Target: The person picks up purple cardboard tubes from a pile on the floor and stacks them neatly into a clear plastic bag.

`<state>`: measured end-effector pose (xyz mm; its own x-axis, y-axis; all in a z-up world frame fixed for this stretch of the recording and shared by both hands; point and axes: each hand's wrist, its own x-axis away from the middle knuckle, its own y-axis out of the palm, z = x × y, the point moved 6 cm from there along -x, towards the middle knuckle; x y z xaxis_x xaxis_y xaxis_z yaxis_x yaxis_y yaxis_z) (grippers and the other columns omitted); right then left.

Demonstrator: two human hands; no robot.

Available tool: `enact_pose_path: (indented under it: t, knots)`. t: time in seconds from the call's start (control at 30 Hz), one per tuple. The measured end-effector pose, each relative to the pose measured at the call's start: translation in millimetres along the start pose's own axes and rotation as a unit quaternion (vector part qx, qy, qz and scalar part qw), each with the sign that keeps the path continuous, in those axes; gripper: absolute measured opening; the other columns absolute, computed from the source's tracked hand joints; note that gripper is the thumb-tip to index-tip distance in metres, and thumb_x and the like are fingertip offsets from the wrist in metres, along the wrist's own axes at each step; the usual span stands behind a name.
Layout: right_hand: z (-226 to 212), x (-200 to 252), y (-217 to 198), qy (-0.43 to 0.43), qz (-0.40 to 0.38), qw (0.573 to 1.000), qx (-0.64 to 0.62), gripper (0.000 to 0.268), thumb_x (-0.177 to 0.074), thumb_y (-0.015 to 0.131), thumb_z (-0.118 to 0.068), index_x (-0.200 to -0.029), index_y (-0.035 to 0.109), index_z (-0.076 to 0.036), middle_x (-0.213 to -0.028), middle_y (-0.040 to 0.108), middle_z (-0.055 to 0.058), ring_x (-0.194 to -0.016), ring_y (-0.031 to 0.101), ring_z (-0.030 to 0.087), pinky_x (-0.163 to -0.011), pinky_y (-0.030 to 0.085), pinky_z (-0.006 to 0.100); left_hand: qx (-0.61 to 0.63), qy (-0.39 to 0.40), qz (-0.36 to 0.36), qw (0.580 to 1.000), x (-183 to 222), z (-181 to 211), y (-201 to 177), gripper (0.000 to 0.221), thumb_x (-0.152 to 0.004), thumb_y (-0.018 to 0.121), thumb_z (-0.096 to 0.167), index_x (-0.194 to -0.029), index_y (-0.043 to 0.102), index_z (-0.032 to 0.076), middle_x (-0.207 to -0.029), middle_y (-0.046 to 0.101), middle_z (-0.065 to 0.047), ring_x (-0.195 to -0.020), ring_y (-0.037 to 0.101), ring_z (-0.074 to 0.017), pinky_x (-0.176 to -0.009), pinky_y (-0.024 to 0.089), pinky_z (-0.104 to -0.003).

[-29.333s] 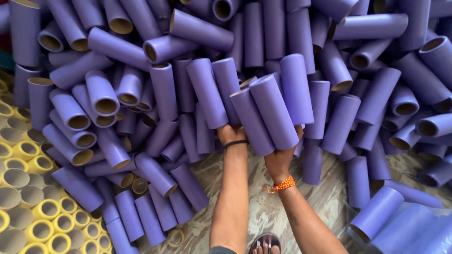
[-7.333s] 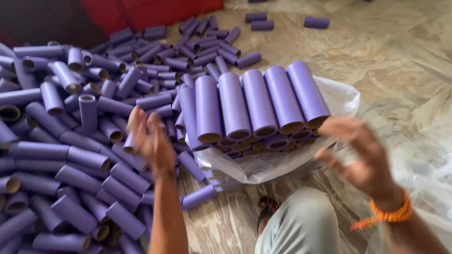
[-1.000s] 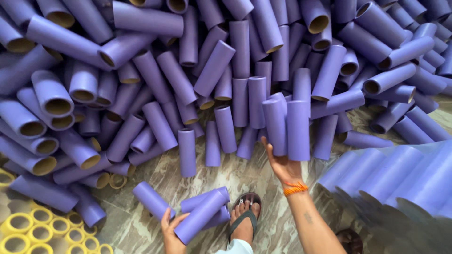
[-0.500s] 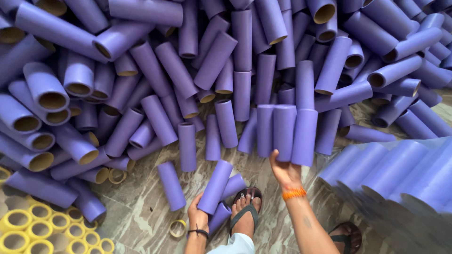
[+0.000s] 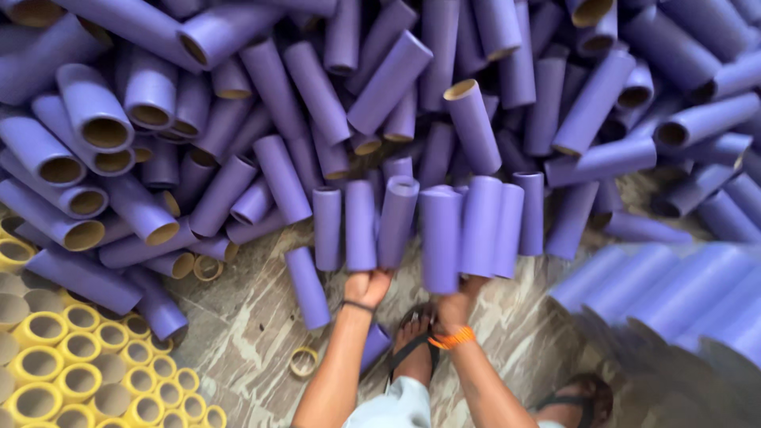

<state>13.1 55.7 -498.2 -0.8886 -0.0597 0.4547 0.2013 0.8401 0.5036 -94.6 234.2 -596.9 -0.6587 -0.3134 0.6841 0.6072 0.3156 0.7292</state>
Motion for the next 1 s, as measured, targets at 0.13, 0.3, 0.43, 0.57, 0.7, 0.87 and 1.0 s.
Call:
enact_pose_path:
  t: [0.13,0.3,0.43,0.57,0.7,0.87,1.0]
  knots:
    - [38.2,-37.2,25.8,-0.028,0.028,0.999,-0.031,0.028,-0.099,0.065,-0.030,-0.123,0.066,-0.016,-0.121,0.070,0.004,-0.111,0.064,0.025,-0.089,0.052,0.054,0.037,0.033,0.013,0.999,-25.1,-14.2,1.1,0.028,-0.096,0.067,0.016,-0.122,0.066,0.007,-0.126,0.069,-0.011,-0.116,0.063,-0.0310,-0.106,0.049,-0.053]
    - [1.3,-88.2,11.1,0.047,0.023,0.989,-0.137,0.029,-0.097,0.067,-0.026,-0.123,0.066,-0.015,-0.118,0.070,0.005,-0.109,0.064,0.027,-0.087,0.050,0.056,0.033,0.099,0.065,0.992,95.3,16.4,-66.0,0.028,-0.088,0.068,0.017,-0.115,0.068,0.008,-0.116,0.073,-0.009,-0.106,0.069,-0.0249,-0.099,0.051,-0.048]
    - [-51.5,-74.0,-4.8,0.061,0.014,0.990,-0.123,0.030,-0.095,0.070,-0.023,-0.123,0.065,-0.014,-0.116,0.070,0.007,-0.107,0.064,0.029,-0.085,0.049,0.058,0.003,0.199,0.079,0.977,133.5,73.0,-95.9,0.020,-0.098,0.071,0.010,-0.117,0.068,0.007,-0.111,0.071,-0.008,-0.102,0.067,-0.0219,-0.095,0.051,-0.042]
    - [-58.9,-47.8,-15.4,0.073,0.105,0.988,-0.085,0.035,-0.089,0.073,-0.016,-0.123,0.064,-0.018,-0.117,0.070,0.006,-0.109,0.065,0.030,-0.084,0.050,0.061,0.061,0.241,0.058,0.967,62.4,94.9,-74.4,0.025,-0.094,0.064,0.011,-0.118,0.068,0.006,-0.117,0.074,-0.007,-0.106,0.070,-0.0187,-0.094,0.055,-0.038]
    - [-52.6,-59.3,18.5,-0.008,0.043,0.999,0.007,0.039,-0.093,0.071,-0.012,-0.130,0.061,-0.019,-0.121,0.068,0.004,-0.109,0.064,0.029,-0.082,0.058,0.061,0.004,0.267,-0.016,0.964,37.8,86.9,-12.4,0.029,-0.092,0.068,0.015,-0.121,0.068,0.009,-0.116,0.072,-0.009,-0.104,0.068,-0.0254,-0.090,0.054,-0.044]
    - [-85.1,-59.8,31.1,-0.052,-0.005,0.987,0.149,0.032,-0.104,0.066,-0.012,-0.134,0.058,-0.014,-0.123,0.067,0.006,-0.105,0.068,0.027,-0.075,0.058,0.051,-0.083,0.328,-0.034,0.941,191.1,94.9,-18.5,0.052,-0.091,0.069,0.021,-0.139,0.058,0.003,-0.136,0.065,-0.012,-0.124,0.063,-0.0252,-0.109,0.048,-0.046]
    - [-112.2,-29.6,12.5,-0.019,-0.037,0.977,0.209,0.026,-0.104,0.052,-0.010,-0.130,0.058,-0.012,-0.119,0.069,0.007,-0.101,0.073,0.023,-0.077,0.065,0.047,-0.049,0.356,0.028,0.933,234.6,130.5,-74.2,0.048,-0.091,0.069,0.018,-0.135,0.059,0.001,-0.131,0.067,-0.013,-0.119,0.063,-0.0278,-0.103,0.049,-0.049]
